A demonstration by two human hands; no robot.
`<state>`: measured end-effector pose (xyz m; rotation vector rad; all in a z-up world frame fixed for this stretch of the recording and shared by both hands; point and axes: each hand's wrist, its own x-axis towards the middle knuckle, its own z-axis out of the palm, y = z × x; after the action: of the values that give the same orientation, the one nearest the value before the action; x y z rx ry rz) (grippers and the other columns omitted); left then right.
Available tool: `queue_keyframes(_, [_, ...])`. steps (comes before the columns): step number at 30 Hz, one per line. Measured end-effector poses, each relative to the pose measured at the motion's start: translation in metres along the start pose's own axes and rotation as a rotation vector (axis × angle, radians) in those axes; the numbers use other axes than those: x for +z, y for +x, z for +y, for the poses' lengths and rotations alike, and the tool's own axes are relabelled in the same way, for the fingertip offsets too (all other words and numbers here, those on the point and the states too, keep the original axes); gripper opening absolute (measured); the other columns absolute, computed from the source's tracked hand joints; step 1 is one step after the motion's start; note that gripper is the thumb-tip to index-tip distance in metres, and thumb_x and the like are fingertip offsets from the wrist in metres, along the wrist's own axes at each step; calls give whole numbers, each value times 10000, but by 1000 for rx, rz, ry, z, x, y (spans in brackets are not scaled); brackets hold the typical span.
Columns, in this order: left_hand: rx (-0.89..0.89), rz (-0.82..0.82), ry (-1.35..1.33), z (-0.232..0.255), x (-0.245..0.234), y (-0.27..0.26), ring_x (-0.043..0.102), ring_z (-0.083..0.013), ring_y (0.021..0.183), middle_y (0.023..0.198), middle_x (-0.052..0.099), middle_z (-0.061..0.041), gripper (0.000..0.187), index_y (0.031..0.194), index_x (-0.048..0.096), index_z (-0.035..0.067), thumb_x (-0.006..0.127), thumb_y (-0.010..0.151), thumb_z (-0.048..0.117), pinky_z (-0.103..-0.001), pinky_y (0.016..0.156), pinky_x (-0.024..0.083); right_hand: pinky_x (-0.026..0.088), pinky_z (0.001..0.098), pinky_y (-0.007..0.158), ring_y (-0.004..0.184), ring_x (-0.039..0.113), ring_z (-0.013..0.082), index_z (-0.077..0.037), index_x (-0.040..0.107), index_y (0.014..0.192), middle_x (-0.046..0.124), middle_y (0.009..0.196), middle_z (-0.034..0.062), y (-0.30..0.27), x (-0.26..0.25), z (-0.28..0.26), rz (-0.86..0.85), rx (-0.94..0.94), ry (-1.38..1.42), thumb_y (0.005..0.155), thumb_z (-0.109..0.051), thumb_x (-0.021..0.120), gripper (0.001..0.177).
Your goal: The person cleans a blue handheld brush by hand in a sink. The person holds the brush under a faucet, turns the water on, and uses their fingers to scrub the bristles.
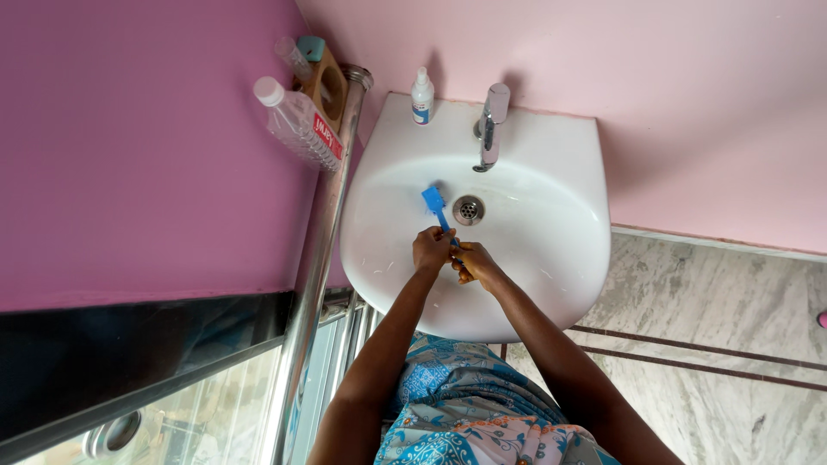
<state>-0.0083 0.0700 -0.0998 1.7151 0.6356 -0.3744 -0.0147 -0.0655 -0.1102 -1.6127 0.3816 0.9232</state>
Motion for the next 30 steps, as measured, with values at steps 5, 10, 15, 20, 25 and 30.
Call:
queue_keyframes(5, [-52,-98,95,6,43,12,751,-139,679,879,796,-29,248,1044,759,65,728,930,283,-283,587,623,475,295,438,469,480,88,-60,660,922,532,649,3,-12,-27,11,152,29,22,1077,-346,497,364])
queue_keyframes(10, [11,-126,281,13,71,9,734,-110,696,876,801,-6,233,1023,784,115,738,931,324,-282,626,581,473,292,422,467,501,98,-18,658,924,554,656,12,-25,-37,23,292,-14,35,1083,-309,476,379])
queue_keyframes(15, [-26,-101,216,9,59,-2,739,-128,657,855,794,-2,232,998,774,107,737,928,325,-296,612,589,491,278,424,469,504,97,-42,651,936,560,655,10,-17,-38,28,182,11,47,1083,-315,473,357])
queue_keyframes(20, [-53,-85,259,16,66,-4,732,-148,641,829,794,-13,251,996,767,100,732,928,338,-299,615,568,484,282,421,449,515,117,-28,648,924,570,656,16,-11,-46,33,199,6,20,1075,-316,478,367])
queue_keyframes(25, [-8,-207,220,7,108,7,751,-167,641,832,785,-48,313,1013,749,61,746,912,357,-322,620,613,466,294,414,439,512,111,-9,652,941,571,654,24,-32,-73,40,324,-11,15,1063,-332,515,371])
queue_keyframes(30, [111,-248,348,-3,145,-1,726,-154,636,827,781,-74,369,962,761,60,787,890,421,-307,616,573,468,298,422,444,503,112,-11,672,962,570,647,26,-72,-105,44,323,50,-47,1065,-363,506,403])
